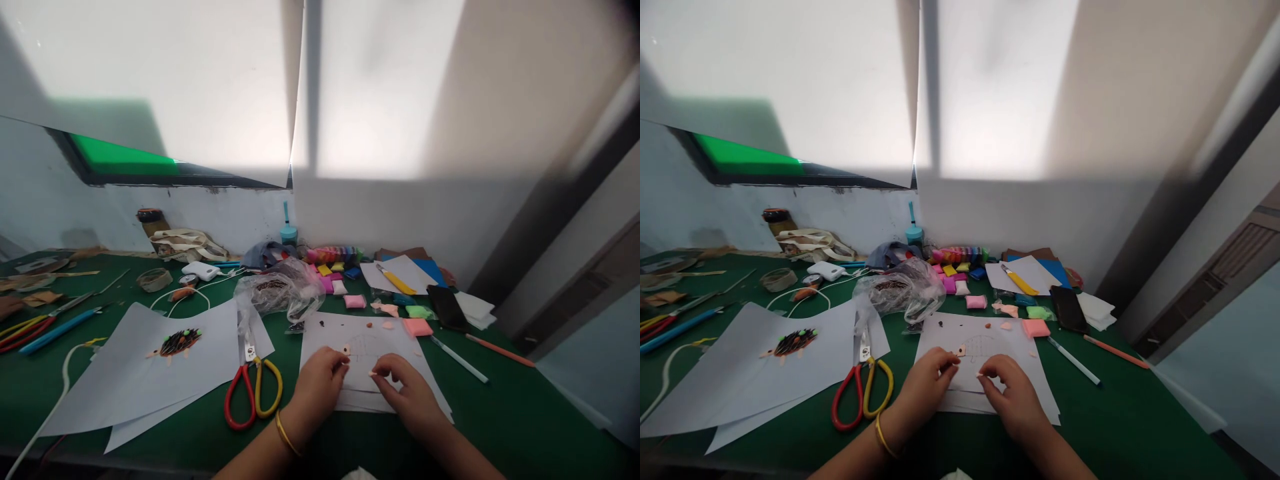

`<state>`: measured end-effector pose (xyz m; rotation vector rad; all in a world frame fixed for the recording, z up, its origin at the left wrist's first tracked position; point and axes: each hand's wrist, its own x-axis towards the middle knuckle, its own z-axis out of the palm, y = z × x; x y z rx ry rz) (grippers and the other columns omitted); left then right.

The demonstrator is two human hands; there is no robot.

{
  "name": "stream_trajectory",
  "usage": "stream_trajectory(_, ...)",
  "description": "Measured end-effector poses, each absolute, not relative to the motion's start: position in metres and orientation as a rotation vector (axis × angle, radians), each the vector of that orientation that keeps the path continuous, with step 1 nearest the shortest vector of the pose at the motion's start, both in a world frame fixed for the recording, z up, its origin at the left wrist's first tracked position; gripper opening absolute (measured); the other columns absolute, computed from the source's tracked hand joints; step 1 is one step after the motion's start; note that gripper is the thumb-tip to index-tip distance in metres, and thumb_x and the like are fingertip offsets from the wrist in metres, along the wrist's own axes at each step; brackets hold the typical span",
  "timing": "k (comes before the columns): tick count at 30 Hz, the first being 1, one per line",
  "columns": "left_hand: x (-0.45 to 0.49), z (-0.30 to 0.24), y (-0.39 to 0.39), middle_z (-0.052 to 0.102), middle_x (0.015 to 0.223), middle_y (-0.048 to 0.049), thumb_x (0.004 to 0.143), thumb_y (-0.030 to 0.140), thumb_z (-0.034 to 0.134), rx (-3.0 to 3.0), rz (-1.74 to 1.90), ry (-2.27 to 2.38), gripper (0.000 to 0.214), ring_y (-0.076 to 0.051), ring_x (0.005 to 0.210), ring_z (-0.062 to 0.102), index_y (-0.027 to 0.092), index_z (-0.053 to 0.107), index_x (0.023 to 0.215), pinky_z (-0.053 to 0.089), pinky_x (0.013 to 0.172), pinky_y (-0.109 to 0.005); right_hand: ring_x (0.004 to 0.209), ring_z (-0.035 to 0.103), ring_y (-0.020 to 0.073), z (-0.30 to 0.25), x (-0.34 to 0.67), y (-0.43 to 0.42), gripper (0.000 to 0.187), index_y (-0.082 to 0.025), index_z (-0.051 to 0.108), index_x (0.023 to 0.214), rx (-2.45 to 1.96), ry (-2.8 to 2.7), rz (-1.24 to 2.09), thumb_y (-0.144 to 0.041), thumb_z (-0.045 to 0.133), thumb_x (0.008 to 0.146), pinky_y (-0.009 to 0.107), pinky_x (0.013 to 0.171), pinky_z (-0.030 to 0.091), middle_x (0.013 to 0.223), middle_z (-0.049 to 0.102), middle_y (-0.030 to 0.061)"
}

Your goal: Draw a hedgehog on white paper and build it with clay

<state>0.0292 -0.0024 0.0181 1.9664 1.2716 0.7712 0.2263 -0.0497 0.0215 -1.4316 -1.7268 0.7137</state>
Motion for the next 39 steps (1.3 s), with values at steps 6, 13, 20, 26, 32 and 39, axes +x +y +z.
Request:
stream_trajectory(6, 0.014, 0.014, 0.032, 0.059, 0.101, -0.0064, 0.087, 0.012, 0.046, 2.41, 0.472, 1.514, 0.03, -0.019, 0.097, 0.054, 0.022, 0.069, 0.103, 0.04, 0.086, -0.029, 0.077, 0.058, 0.0199, 0.002, 0.235, -0.034, 0.02, -0.023, 0.063, 0.085, -1.628, -1.549, 0.937, -0.04, 0.054, 0.084, 0.031, 0.069, 0.046, 0.083, 0.064, 0.002)
stream_trajectory(13, 0.017, -0.005, 0.028, 0.059, 0.095, -0.0056, 0.091, 0.02, 0.046, 2.468, 0.478, 1.527, 0.027, -0.02, 0.092, 0.053, 0.022, 0.072, 0.098, 0.04, 0.082, -0.029, 0.079, 0.058, 0.0207, -0.011, 0.236, -0.033, 0.019, -0.022, 0.063, 0.084, -1.561, -1.552, 0.927, -0.039, 0.056, 0.082, 0.032, 0.072, 0.045, 0.084, 0.064, 0.0026)
stream_trajectory(20, 0.018, -0.003, 0.027, 0.06, 0.098, -0.0054, 0.09, 0.02, 0.046, 2.438, 0.494, 1.568, 0.027, -0.02, 0.094, 0.053, 0.023, 0.068, 0.105, 0.039, 0.082, -0.03, 0.079, 0.058, 0.0198, -0.006, 0.235, -0.033, 0.019, -0.022, 0.063, 0.084, -1.554, -1.574, 0.937, -0.039, 0.055, 0.083, 0.031, 0.072, 0.045, 0.084, 0.064, 0.002)
stream_trajectory(26, 0.019, 0.001, 0.027, 0.057, 0.096, -0.0045, 0.089, 0.02, 0.048, 2.569, 0.414, 1.539, 0.029, -0.021, 0.09, 0.051, 0.028, 0.066, 0.11, 0.036, 0.076, -0.031, 0.081, 0.059, 0.0204, -0.004, 0.234, -0.033, 0.019, -0.022, 0.063, 0.084, -1.583, -1.587, 0.937, -0.039, 0.054, 0.082, 0.032, 0.074, 0.045, 0.086, 0.064, 0.0027)
stream_trajectory(32, 0.019, -0.003, 0.027, 0.057, 0.095, -0.0047, 0.09, 0.017, 0.047, 2.643, 0.425, 1.519, 0.032, -0.021, 0.089, 0.05, 0.028, 0.063, 0.116, 0.035, 0.075, -0.031, 0.081, 0.059, 0.0202, -0.003, 0.233, -0.035, 0.019, -0.022, 0.063, 0.084, -1.587, -1.583, 0.932, -0.039, 0.055, 0.082, 0.031, 0.074, 0.046, 0.086, 0.064, 0.0026)
stream_trajectory(39, 0.019, -0.002, 0.025, 0.057, 0.096, -0.0051, 0.093, 0.022, 0.046, 2.748, 0.335, 1.458, 0.026, -0.021, 0.086, 0.048, 0.027, 0.066, 0.108, 0.035, 0.074, -0.032, 0.081, 0.06, 0.0203, 0.001, 0.233, -0.035, 0.019, -0.022, 0.064, 0.084, -1.605, -1.589, 0.942, -0.039, 0.055, 0.082, 0.031, 0.073, 0.046, 0.086, 0.065, 0.0026)
